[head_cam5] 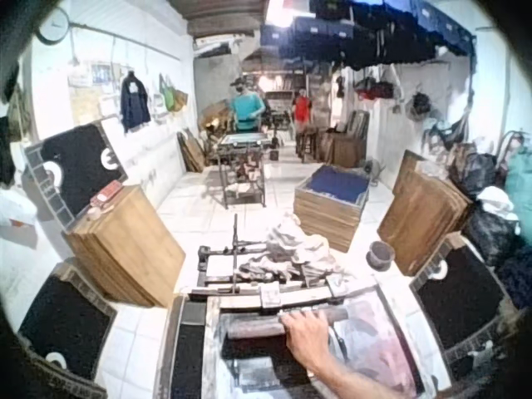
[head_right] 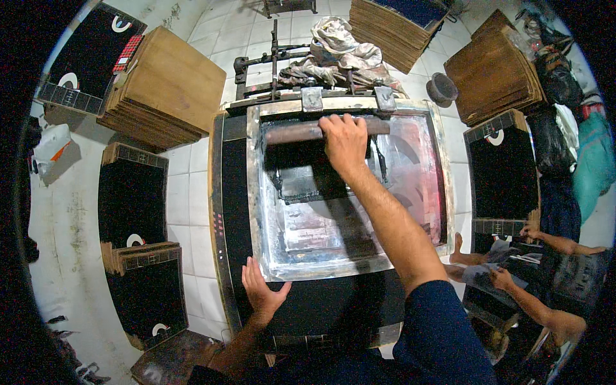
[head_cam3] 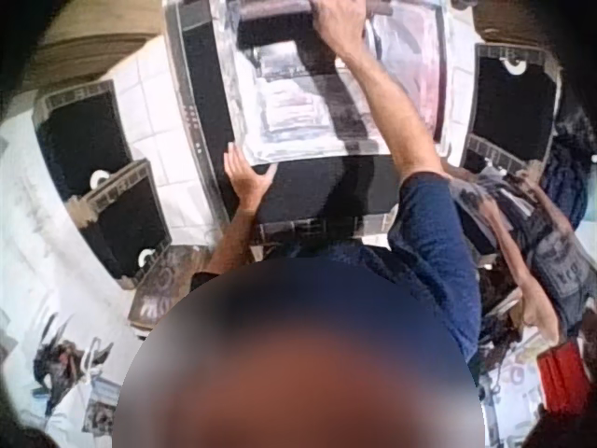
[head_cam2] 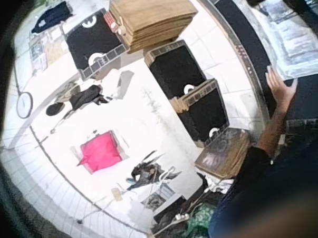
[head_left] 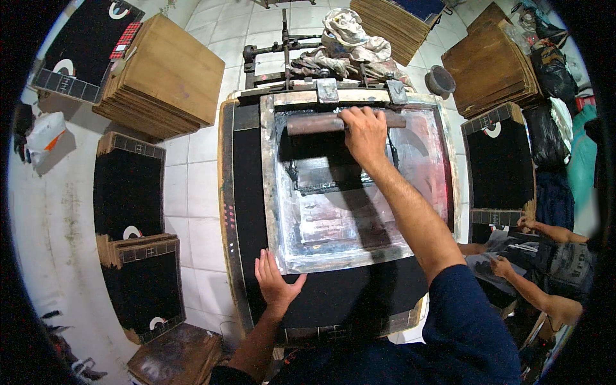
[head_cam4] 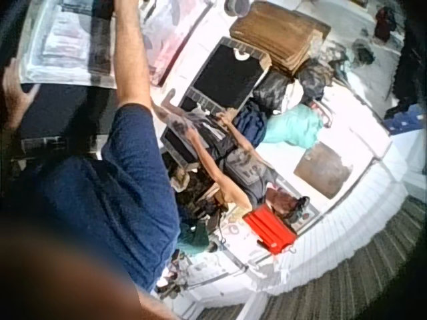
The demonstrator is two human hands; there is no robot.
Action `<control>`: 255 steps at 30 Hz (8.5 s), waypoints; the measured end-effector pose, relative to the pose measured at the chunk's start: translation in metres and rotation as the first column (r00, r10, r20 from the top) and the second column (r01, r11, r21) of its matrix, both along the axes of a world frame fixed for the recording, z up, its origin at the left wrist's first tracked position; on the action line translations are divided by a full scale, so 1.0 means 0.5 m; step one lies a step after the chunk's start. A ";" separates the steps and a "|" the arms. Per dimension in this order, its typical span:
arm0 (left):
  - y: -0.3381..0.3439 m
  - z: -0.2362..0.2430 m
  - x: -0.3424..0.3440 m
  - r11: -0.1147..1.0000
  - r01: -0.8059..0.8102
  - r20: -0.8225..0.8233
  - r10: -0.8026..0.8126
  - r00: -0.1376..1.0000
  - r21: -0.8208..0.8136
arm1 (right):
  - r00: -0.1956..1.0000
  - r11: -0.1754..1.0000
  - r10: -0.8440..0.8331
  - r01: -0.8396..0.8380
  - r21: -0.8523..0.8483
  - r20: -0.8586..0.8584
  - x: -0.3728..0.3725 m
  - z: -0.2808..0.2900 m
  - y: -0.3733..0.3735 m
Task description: The person repeatedly places a screen printing frame over a black t-shirt, uses a squeegee to press ink through the mesh, and lifts the frame to reveal a printed design. This cycle is performed multiple times on different shirts.
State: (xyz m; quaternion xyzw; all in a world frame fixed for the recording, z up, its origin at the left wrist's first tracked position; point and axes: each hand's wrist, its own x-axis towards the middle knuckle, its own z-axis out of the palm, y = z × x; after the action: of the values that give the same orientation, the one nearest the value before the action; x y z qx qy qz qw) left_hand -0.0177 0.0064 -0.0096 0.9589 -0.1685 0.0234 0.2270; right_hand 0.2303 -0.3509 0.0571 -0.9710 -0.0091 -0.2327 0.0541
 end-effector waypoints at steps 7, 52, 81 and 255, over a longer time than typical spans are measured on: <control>0.001 -0.003 -0.001 0.999 0.003 0.012 -0.003 1.000 0.041 | 0.996 0.997 -0.057 0.053 -0.060 -0.068 0.077 -0.029 -0.003; -0.031 0.037 0.013 0.918 -0.206 -0.213 0.138 0.967 -0.340 | 0.994 0.996 0.056 -0.048 0.080 -0.099 -0.210 0.008 0.039; -0.014 0.030 -0.006 0.833 -0.257 -0.279 0.130 0.951 -0.489 | 0.910 0.998 0.007 0.017 0.053 -0.413 0.164 0.042 -0.071; -0.013 0.164 -0.012 -0.287 -0.931 -0.924 -0.240 0.298 -0.226 | 0.969 0.984 -0.015 -0.030 0.175 0.248 -0.493 0.154 0.173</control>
State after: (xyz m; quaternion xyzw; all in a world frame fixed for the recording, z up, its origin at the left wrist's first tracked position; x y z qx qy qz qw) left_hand -0.0240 -0.0003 0.0722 0.3249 0.4375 -0.1883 0.8170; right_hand -0.0161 -0.2644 0.1340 -0.9256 0.0013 -0.3519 0.1395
